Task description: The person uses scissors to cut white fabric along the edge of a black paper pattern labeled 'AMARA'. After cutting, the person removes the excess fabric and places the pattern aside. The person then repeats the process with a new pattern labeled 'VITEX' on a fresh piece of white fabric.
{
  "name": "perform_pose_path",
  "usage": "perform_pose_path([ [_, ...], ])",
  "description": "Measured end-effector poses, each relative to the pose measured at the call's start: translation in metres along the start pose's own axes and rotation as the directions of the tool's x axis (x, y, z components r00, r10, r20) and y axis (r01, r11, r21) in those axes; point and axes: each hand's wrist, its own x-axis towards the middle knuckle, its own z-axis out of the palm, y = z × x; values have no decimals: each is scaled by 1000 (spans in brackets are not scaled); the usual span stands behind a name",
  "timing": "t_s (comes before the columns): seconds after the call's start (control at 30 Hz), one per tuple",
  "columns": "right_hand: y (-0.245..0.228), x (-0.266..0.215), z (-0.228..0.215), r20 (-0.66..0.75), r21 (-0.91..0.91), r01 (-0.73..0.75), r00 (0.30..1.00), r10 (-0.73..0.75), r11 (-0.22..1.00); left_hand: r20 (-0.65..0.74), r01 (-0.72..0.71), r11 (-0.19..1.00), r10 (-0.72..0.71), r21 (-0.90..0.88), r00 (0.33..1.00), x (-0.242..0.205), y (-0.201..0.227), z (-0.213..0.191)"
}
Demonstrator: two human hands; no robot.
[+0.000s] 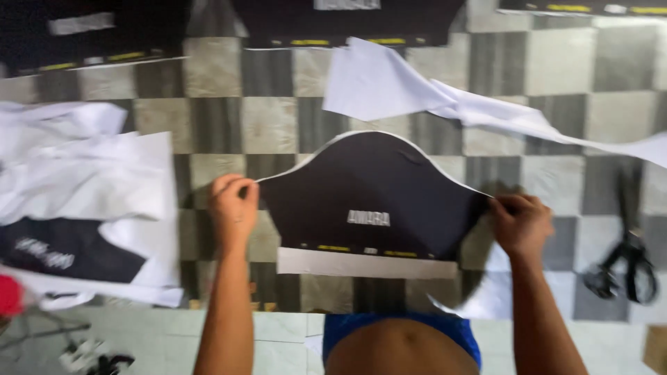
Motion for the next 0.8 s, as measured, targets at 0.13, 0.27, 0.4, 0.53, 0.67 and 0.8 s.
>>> perform_pose_path([
  [0.13,1,-4,-3,7,-125,-11,1000,12,992,1,8,997,-8,-81,1000,6,10,-7],
  [0.27,9,0,5,35,-165,-41,998,47,986,20,126,992,-125,-29,992,2,12,-5],
  [0.4,19,0,10,21,-201,-24,999,29,979,76,195,981,-194,-4,978,4,19,-9],
  [0.53,21,-3,9,-1,-256,-1,1000,0,967,132,216,976,-212,-20,968,6,18,-12],
  [0.67,7,-3,4,25,-194,-59,998,65,979,184,204,979,-201,1,962,8,22,-18],
  [0.8,5,-2,1,33,-204,-52,998,60,978,188,221,975,-218,4,958,7,21,-16],
])
